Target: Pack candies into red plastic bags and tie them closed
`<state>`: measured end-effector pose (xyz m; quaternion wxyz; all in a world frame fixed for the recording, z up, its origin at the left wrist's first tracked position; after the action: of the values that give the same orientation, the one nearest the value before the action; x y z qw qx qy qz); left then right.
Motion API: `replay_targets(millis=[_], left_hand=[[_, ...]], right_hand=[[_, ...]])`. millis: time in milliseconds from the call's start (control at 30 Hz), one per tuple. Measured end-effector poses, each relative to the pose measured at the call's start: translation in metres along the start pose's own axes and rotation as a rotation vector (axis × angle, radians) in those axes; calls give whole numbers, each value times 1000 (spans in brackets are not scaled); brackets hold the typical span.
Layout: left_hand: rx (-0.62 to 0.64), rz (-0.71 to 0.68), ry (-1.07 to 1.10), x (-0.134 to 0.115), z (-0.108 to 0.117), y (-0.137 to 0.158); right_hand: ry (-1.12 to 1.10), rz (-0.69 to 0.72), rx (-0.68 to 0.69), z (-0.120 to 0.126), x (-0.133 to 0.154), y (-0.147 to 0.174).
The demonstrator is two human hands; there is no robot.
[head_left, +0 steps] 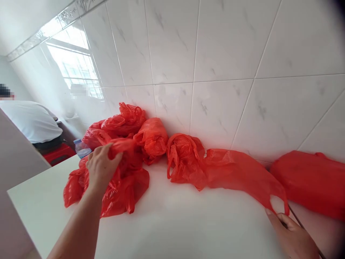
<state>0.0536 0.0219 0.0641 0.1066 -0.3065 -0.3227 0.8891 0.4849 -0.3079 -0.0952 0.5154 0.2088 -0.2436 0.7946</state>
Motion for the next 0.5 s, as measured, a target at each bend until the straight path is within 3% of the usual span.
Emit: replay_targets(millis=[167,233,400,500], left_hand=[[413,48,-121,29,-27,3],[369,4,-145,25,-28,7],[4,-248,-38,-22,-21,18],[31,-438,234,-60,-38,33]], right_hand=[[14,-69,168,-7,-2,-1],[-30,-77,160,-10,-2,-1],[-80,-46,77,-15,-3,-1],[-72,-13,26,-16,1,2]])
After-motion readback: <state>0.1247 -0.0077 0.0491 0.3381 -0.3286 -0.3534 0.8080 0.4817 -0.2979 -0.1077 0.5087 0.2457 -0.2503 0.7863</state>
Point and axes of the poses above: each hand's wrist, its own y-axis away from the middle knuckle, its own z-axis out of the back of the hand, x = y × z, the point moved 1 cm from there along -y, towards the middle knuckle, and after that the axes turned 9 degrees about y, right-handed, at the moved point
